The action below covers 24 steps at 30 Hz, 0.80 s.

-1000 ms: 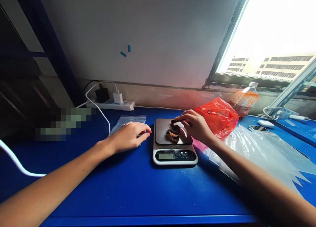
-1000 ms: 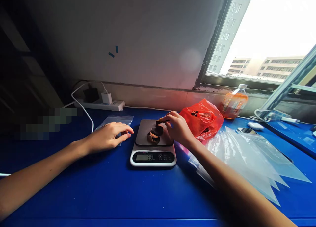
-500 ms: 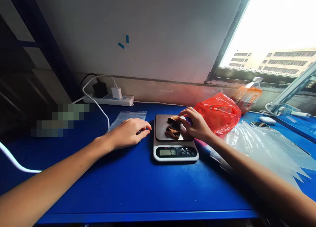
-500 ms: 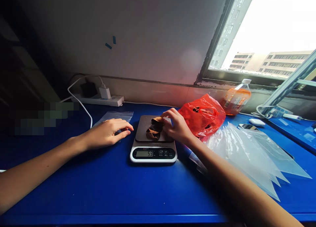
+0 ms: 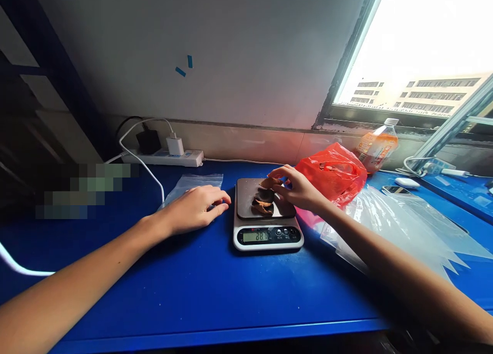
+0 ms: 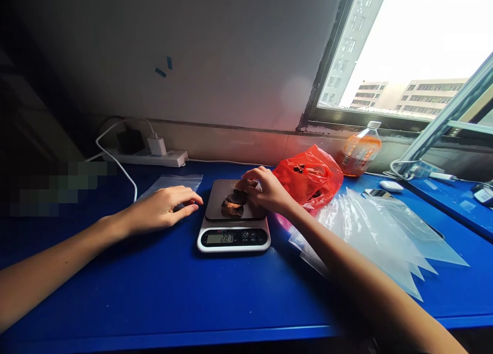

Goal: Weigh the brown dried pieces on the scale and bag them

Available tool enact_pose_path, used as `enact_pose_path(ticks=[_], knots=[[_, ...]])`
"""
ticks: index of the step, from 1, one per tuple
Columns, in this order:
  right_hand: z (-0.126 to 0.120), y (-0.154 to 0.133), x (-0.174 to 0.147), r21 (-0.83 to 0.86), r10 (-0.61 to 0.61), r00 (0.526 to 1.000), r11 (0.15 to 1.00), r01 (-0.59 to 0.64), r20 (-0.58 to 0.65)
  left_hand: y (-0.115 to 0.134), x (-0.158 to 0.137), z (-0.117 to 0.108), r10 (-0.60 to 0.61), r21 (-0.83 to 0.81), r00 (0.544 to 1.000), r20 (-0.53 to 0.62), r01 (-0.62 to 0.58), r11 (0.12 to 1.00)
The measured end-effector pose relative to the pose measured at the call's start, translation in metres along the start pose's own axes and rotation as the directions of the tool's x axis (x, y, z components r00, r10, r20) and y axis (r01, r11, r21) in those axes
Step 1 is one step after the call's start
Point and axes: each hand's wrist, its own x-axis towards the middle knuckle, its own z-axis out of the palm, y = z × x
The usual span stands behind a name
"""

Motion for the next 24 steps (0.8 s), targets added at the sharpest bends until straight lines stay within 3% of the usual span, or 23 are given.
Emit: enact_pose_path(ticks=[4, 9, 19, 24], knots=[[-0.0002, -0.0004, -0.001, 0.074, -0.046, 0.998, 0.996, 0.043, 0.036, -0.0009, 0.0001, -0.0001, 0.002, -0.002, 1.0, 0.014, -0.002, 1.0], [0.002, 0.0004, -0.0017, 0.017, -0.016, 1.0, 1.0, 0.016, -0.007, -0.0001, -0.0004, -0.0004, 0.005, 0.018, 0.999, 0.034, -0.005, 1.0], [-0.0014, -0.0028, -0.0049, -0.05, -0.146, 0.989, 0.988, 0.148, 0.035, -0.0008, 0.0001, 0.0009, 0.018, 0.03, 0.999, 0.043, -0.019, 0.999], [0.0015, -0.0068, -0.0044, -0.052, -0.094, 0.995, 0.994, 0.095, 0.03, -0.0001, 0.0, 0.001, 0.013, 0.023, 0.999, 0.052, -0.014, 1.0]])
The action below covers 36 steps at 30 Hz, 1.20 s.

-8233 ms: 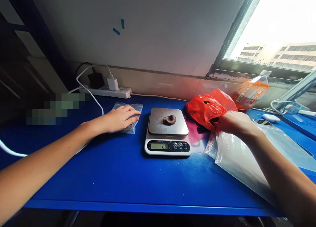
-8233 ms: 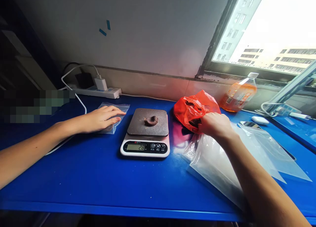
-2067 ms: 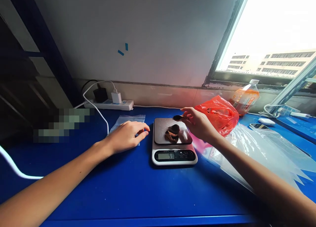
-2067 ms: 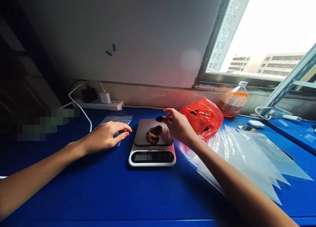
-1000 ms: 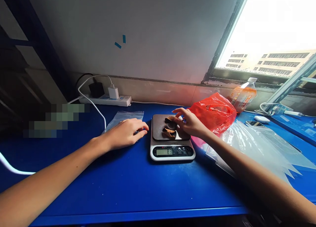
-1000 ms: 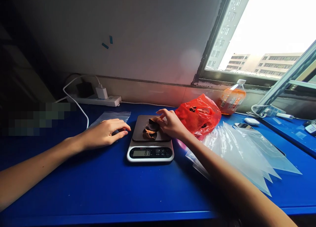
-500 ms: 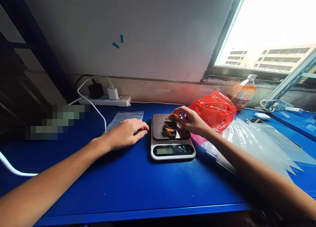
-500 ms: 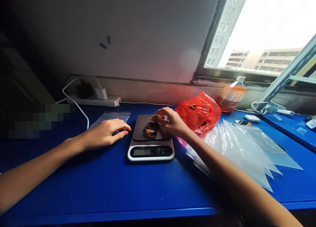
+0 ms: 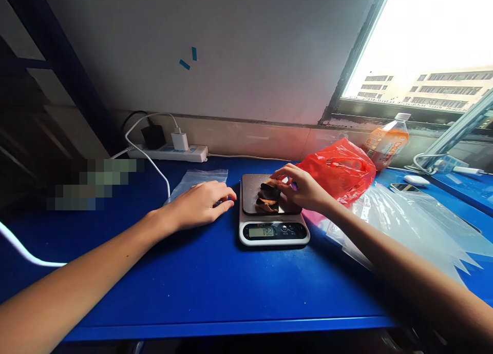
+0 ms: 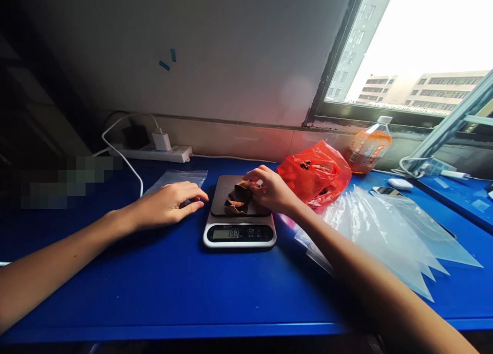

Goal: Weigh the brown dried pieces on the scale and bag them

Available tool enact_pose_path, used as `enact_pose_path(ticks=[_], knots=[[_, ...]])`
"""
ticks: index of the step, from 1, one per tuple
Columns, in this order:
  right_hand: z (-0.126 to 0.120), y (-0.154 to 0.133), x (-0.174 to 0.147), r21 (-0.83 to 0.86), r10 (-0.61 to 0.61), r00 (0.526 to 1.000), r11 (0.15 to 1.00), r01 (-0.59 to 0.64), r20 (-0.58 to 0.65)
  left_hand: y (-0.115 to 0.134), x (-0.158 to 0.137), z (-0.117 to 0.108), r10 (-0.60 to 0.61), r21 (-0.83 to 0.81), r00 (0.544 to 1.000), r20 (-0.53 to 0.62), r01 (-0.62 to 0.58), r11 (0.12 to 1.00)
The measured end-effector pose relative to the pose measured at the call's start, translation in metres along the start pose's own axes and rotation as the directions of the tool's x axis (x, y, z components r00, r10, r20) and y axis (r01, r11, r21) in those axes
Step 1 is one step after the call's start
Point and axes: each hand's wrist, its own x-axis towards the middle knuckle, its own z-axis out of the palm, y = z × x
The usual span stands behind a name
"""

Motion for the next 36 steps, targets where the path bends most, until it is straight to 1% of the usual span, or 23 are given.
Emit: enact_pose_path(ticks=[3, 5, 7, 9, 10, 12, 14, 16, 18, 21, 24, 28, 30, 31, 33, 35, 36], knots=[[0.0, -0.001, 0.001, -0.009, 0.105, 0.994, 0.994, -0.105, 0.012, 0.001, 0.0, 0.0, 0.005, -0.003, 1.0, 0.004, -0.005, 1.0], [0.0, 0.0, 0.002, -0.029, 0.122, 0.992, 0.992, -0.122, 0.002, 0.0, 0.0, 0.0, 0.019, -0.006, 1.0, 0.0, -0.019, 1.0], [0.001, 0.004, 0.003, -0.074, 0.064, 0.997, 0.995, -0.067, -0.049, -0.001, 0.0, 0.0, 0.03, -0.01, 1.0, -0.004, -0.03, 1.0], [0.002, 0.008, 0.003, -0.129, -0.038, 0.995, 0.991, 0.025, -0.097, -0.002, 0.0, 0.001, 0.036, -0.01, 0.999, -0.01, -0.037, 0.999], [0.002, 0.01, 0.003, -0.137, -0.087, 0.992, 0.988, 0.074, -0.095, -0.002, 0.001, 0.002, 0.036, -0.01, 0.999, -0.013, -0.036, 0.999], [0.003, 0.013, 0.002, -0.105, -0.159, 0.987, 0.982, 0.154, -0.038, -0.003, 0.001, 0.003, 0.032, -0.012, 0.999, -0.017, -0.032, 0.999], [0.003, 0.014, 0.001, -0.043, -0.199, 0.98, 0.979, 0.2, 0.026, -0.004, 0.001, 0.003, 0.028, -0.012, 0.999, -0.019, -0.028, 1.0], [0.001, 0.013, 0.001, -0.001, -0.21, 0.976, 0.978, 0.211, 0.059, -0.004, 0.0, 0.003, 0.029, -0.005, 0.999, -0.015, -0.029, 1.0], [-0.003, 0.012, 0.0, 0.003, -0.201, 0.978, 0.98, 0.201, 0.056, -0.003, 0.0, 0.003, 0.029, 0.002, 1.0, -0.009, -0.029, 1.0], [-0.011, 0.008, -0.002, -0.049, -0.171, 0.985, 0.984, 0.172, 0.033, -0.002, 0.001, 0.002, 0.032, 0.009, 0.999, -0.003, -0.032, 0.999], [-0.023, 0.003, -0.003, -0.08, -0.176, 0.984, 0.981, 0.177, 0.009, -0.003, 0.001, 0.002, 0.044, 0.012, 0.999, -0.004, -0.044, 0.999], [-0.046, -0.009, -0.005, -0.12, -0.199, 0.978, 0.974, 0.19, -0.068, -0.003, 0.0, 0.0, 0.053, 0.029, 0.999, 0.002, -0.053, 0.998], [-0.061, -0.016, -0.007, -0.103, -0.201, 0.972, 0.977, 0.189, -0.124, -0.003, -0.001, -0.002, 0.045, 0.061, 0.999, 0.01, -0.045, 0.997], [-0.07, -0.02, -0.008, -0.062, -0.197, 0.967, 0.98, 0.189, -0.16, -0.003, -0.001, -0.003, 0.037, 0.077, 0.999, 0.012, -0.038, 0.996], [-0.087, -0.024, -0.012, 0.09, -0.154, 0.953, 0.979, 0.183, -0.262, -0.004, -0.001, -0.005, 0.021, 0.099, 1.0, 0.011, -0.022, 0.995], [-0.102, -0.021, -0.018, 0.258, -0.056, 0.924, 0.952, 0.164, -0.379, -0.004, -0.001, -0.005, 0.008, 0.106, 1.0, 0.008, -0.008, 0.994], [-0.109, -0.016, -0.021, 0.31, 0.003, 0.901, 0.939, 0.147, -0.434, -0.005, 0.0, -0.005, 0.004, 0.108, 1.0, 0.007, -0.005, 0.994]])
